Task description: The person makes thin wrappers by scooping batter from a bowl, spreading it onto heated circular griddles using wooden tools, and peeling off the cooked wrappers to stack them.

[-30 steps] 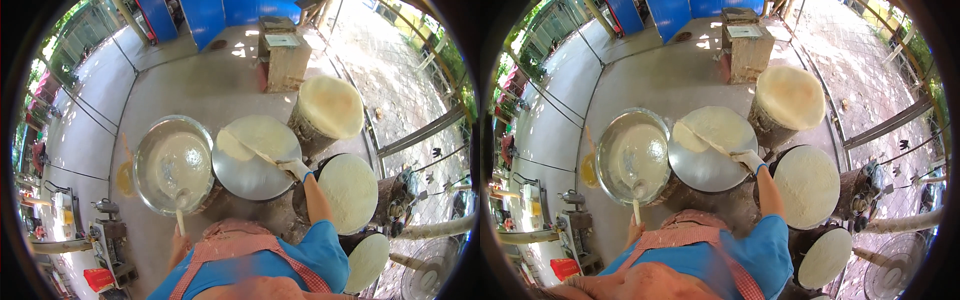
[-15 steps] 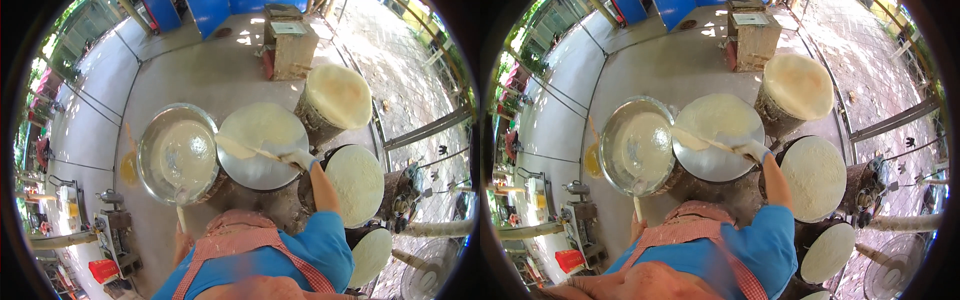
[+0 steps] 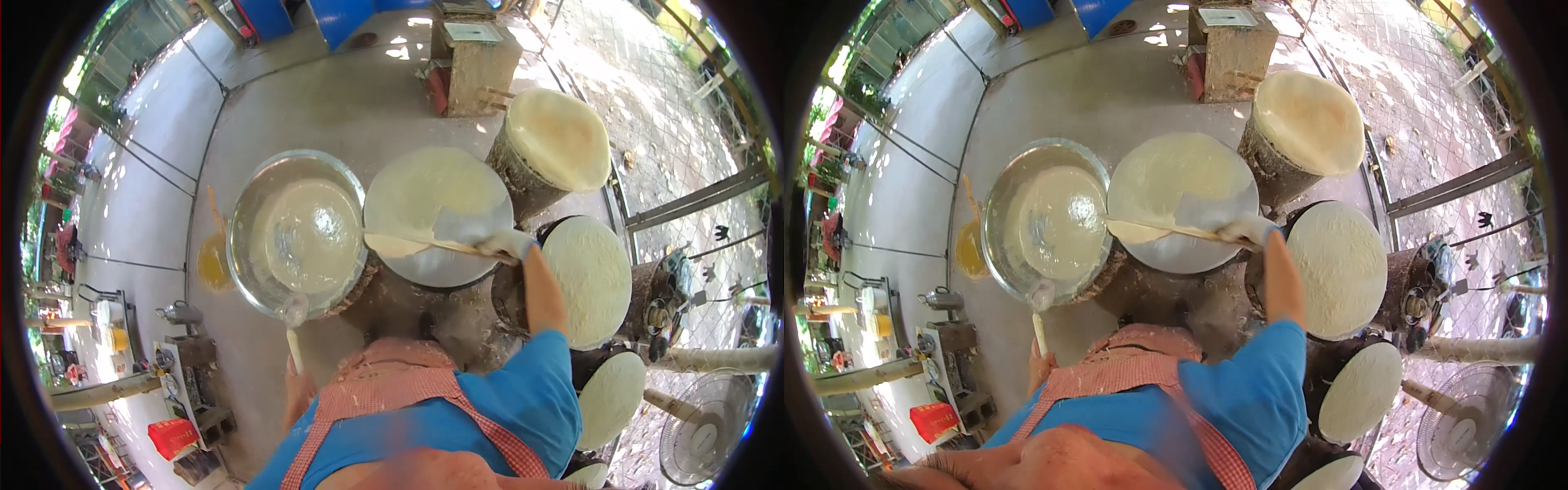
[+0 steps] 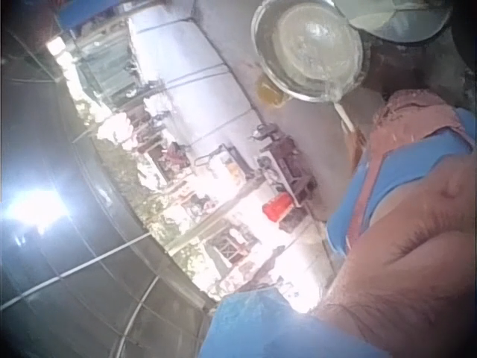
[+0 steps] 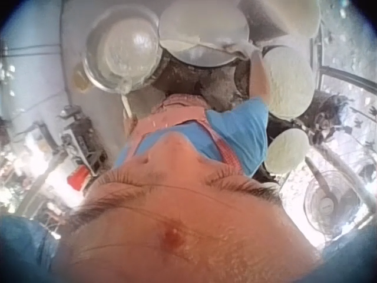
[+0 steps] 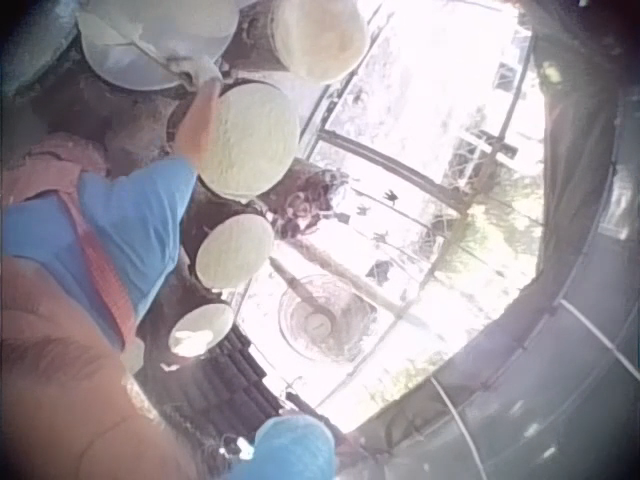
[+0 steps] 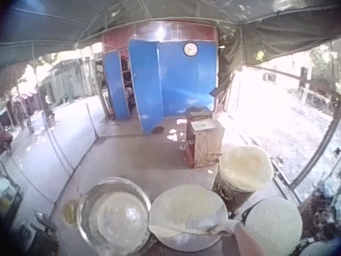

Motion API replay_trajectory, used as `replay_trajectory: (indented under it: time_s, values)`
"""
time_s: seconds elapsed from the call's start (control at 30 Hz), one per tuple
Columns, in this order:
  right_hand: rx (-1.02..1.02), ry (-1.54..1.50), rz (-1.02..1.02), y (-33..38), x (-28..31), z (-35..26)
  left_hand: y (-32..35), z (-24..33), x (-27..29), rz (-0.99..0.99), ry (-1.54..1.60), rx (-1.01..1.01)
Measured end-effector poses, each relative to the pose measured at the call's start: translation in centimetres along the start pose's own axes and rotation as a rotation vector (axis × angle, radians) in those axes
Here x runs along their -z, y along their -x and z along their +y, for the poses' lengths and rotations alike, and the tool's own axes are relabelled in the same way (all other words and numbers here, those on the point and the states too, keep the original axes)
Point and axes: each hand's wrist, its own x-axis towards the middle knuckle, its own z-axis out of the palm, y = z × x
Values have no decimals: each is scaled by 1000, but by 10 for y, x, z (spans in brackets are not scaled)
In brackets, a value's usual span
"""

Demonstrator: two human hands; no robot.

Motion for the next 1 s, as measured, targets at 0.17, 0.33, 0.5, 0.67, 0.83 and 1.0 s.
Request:
replay_trajectory:
  time_s: [0.17,0.33,0.5,0.67,0.83,1.0]
  values:
    - [-62,-196,454,178,-36,178,-33,16,42,-191,-41,63]
    - [263,-67,943,134,-260,183,-88,-2,108,-318,-35,78]
    - [392,151,1235,-40,-389,126,-85,25,116,-527,189,236]
    - [-123,790,1311,20,-388,138,-45,26,166,-962,759,351]
    - [200,130,1444,11,-400,116,-40,26,182,-1260,839,376]
    - [138,491,1297,-1,-396,108,-25,15,176,-1246,1032,335]
